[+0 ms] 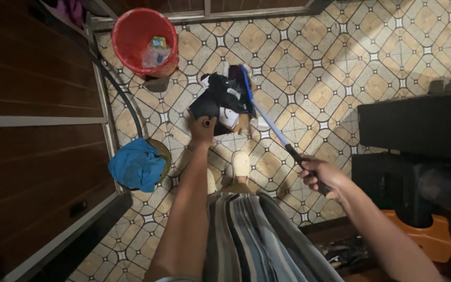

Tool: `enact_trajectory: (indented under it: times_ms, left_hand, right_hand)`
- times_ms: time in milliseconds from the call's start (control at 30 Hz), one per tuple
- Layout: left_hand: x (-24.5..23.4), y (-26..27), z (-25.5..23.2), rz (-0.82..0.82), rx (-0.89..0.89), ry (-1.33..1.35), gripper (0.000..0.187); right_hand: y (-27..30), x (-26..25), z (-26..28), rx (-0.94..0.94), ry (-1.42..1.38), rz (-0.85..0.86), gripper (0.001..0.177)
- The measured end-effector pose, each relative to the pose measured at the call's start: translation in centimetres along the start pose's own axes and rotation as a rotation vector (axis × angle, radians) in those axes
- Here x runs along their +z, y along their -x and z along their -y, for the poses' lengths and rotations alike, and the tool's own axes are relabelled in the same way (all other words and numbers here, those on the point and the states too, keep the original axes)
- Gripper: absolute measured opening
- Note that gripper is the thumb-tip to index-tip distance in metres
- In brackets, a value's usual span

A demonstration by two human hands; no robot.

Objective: The person sweeps the floor using a broom, moving debris into a pile and then across various tiled rooms.

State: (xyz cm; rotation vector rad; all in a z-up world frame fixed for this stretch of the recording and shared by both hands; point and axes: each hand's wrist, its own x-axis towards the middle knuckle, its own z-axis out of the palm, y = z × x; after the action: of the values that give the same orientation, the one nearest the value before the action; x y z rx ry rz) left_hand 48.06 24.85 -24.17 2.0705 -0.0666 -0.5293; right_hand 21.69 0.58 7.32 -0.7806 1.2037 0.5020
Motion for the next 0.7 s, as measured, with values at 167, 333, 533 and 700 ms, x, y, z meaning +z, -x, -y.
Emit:
enact_trajectory:
  times_ms: [167,333,533,700]
  left_hand:
    - [0.0,1.1,0.2,-0.072,0.141,0.048,0.036]
    - [-0.7,1.9,-1.2,-0.265,0.174,0.195,0.034]
    - [-5.9,4.2,-5.3,-0.264,0.141,0.242,0.031]
    - [-8.7,5.4,-10.9,-0.472,0.163,0.212,0.031]
  right_hand:
    - [2.6,1.0,-1.1,-0.008,0.1,0.006,0.055]
    - [4.6,2.8,-1.5,-0.011,0.212,-0.042,0.059]
    - [6.4,3.6,-0.7,-0.049,0.203,0.012,0.058]
    - [9.6,4.2,0.2,-0.097,0.235,0.057,0.059]
